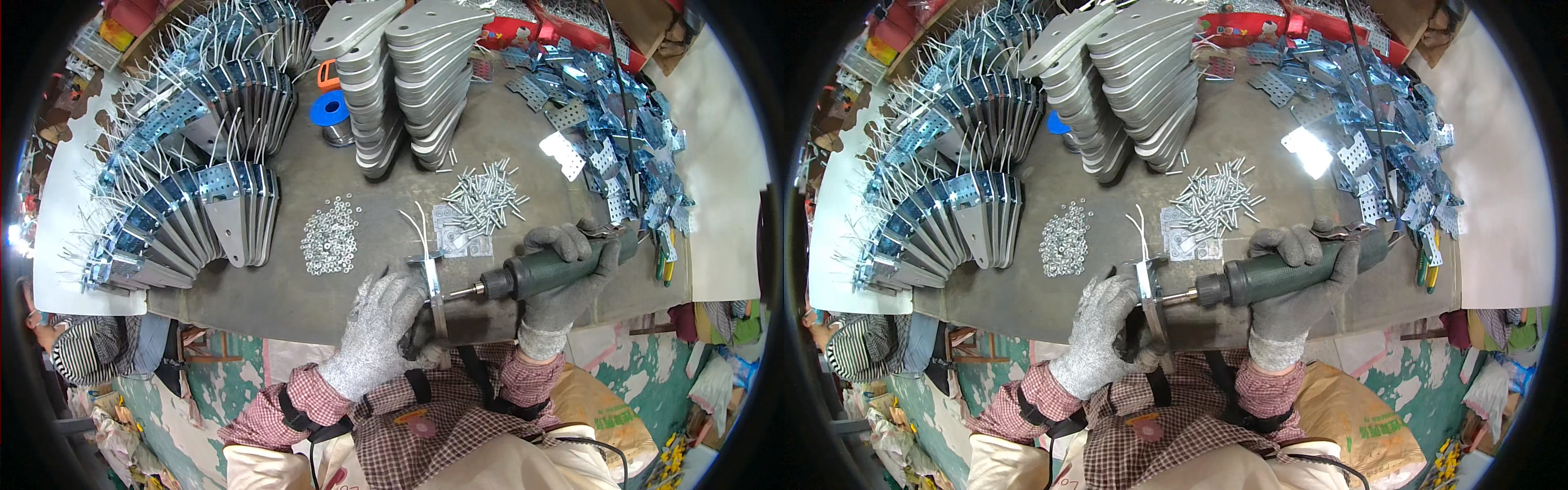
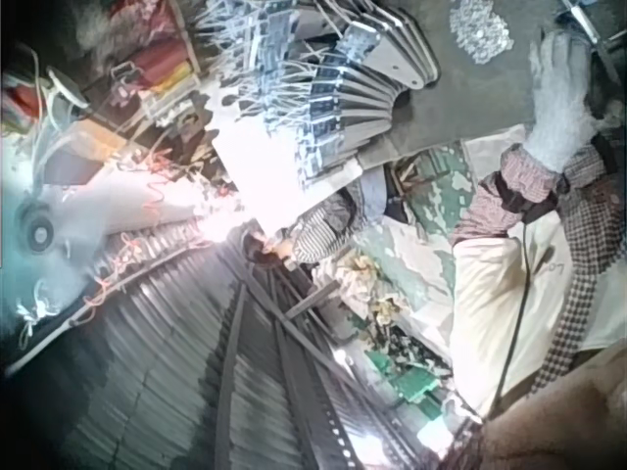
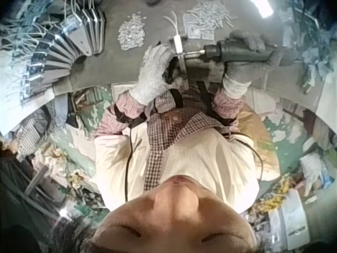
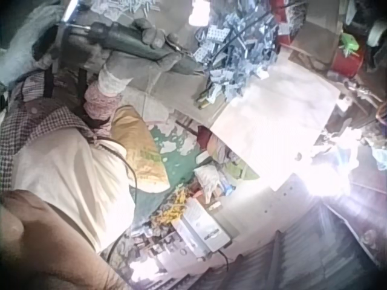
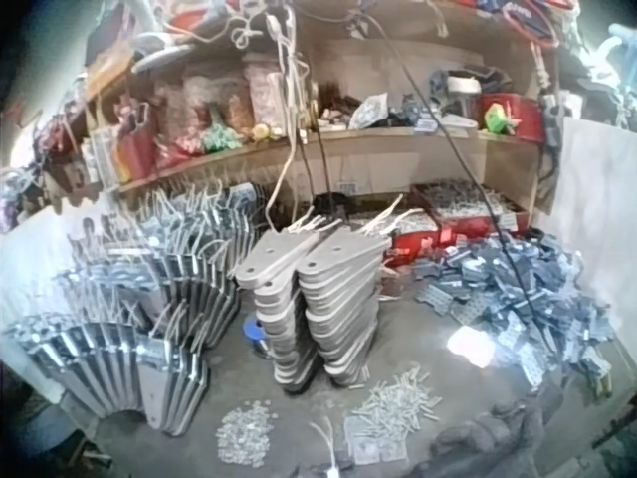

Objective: The recorder is assembling small metal components using an electric screwdriver at a workbench.

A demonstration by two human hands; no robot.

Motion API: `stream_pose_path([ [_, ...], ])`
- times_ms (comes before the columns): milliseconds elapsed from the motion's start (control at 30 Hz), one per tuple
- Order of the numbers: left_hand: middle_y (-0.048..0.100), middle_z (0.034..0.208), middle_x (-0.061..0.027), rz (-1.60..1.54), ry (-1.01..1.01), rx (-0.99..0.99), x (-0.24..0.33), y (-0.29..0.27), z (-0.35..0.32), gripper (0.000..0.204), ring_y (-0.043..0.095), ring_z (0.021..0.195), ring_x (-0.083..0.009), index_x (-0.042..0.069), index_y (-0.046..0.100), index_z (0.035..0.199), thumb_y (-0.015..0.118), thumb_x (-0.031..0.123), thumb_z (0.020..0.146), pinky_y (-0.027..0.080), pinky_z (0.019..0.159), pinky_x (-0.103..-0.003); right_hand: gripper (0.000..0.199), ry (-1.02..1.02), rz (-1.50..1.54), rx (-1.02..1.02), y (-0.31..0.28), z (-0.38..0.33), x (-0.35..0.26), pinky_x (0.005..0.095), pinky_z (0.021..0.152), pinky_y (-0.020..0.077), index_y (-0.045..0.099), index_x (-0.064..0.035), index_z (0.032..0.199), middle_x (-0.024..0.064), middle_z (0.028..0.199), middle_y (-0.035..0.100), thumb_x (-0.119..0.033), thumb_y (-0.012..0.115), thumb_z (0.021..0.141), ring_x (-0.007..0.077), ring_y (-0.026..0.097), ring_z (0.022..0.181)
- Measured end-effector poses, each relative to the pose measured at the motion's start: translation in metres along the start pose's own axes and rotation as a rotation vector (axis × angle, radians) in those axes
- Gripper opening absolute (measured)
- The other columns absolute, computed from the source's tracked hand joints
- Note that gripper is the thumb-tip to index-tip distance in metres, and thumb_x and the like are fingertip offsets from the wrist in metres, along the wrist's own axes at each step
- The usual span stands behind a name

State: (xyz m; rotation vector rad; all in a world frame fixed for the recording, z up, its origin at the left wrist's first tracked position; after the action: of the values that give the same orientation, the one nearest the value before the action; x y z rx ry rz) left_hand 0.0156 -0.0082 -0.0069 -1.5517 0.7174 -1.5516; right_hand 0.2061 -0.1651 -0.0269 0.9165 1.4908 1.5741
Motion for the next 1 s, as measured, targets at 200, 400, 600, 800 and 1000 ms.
stream_pose_path([
  [200,0.063,0.113,-0.0138,0.066,-0.072,0.339,-0.032,-0.049,0.025,0.037,0.061,0.11,-0.0348,0.007,0.065,0.112,0.079,0.019,0.079,0.047,0.098,-0.046,0.034,-0.024,-0.007,0.036,0.001,0.002,-0.001,0.0424,0.092,0.0473,0.065,-0.0066,0.111,-0.0014,0.074,0.052,-0.039,0.06,0.102,0.0151,0.052,0.072],
  [400,0.065,0.101,-0.0137,0.796,0.038,0.063,-0.064,-0.062,0.076,0.018,0.061,0.105,-0.0314,0.006,0.07,0.097,0.064,0.016,0.084,0.044,0.098,-0.046,0.035,0.007,-0.023,0.056,0.0,0.003,0.0,0.0423,0.093,0.0474,0.065,-0.0063,0.111,-0.0008,0.075,0.053,-0.039,0.06,0.102,0.0151,0.053,0.073],
  [600,0.062,0.096,-0.013,0.528,0.015,0.161,-0.044,-0.061,0.077,0.009,0.061,0.095,-0.0282,0.005,0.063,0.089,0.065,0.007,0.08,0.048,0.09,-0.041,0.033,-0.009,-0.026,0.105,0.002,0.001,-0.001,0.0423,0.094,0.0463,0.065,-0.0065,0.111,-0.0005,0.075,0.053,-0.038,0.061,0.101,0.0151,0.053,0.074],
  [800,0.064,0.102,-0.0126,-0.547,-0.083,0.286,0.004,-0.023,0.012,0.021,0.064,0.086,-0.0184,0.003,0.056,0.095,0.067,-0.01,0.082,0.054,0.075,-0.029,0.032,0.006,-0.021,0.069,0.001,0.001,0.003,0.0412,0.094,0.0461,0.064,-0.0061,0.109,-0.0011,0.075,0.053,-0.037,0.063,0.1,0.0149,0.053,0.073],
  [1000,0.065,0.102,-0.0144,-0.398,0.044,0.407,0.008,-0.006,0.004,0.028,0.067,0.082,-0.0271,0.005,0.06,0.099,0.077,0.0,0.077,0.055,0.07,-0.036,0.032,-0.006,-0.031,0.098,0.002,0.001,0.004,0.0415,0.093,0.0478,0.063,-0.0048,0.104,-0.0005,0.075,0.054,-0.037,0.063,0.1,0.0154,0.054,0.073],
])
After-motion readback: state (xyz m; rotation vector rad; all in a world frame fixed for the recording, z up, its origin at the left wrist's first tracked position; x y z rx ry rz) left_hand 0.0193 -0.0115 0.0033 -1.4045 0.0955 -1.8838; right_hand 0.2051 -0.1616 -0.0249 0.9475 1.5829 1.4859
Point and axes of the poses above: each hand's wrist, its own z-axis towards the middle knuckle, its own y-axis out of the palm, x = y × z, the point moved 3 cm from there along z, towards the middle knuckle
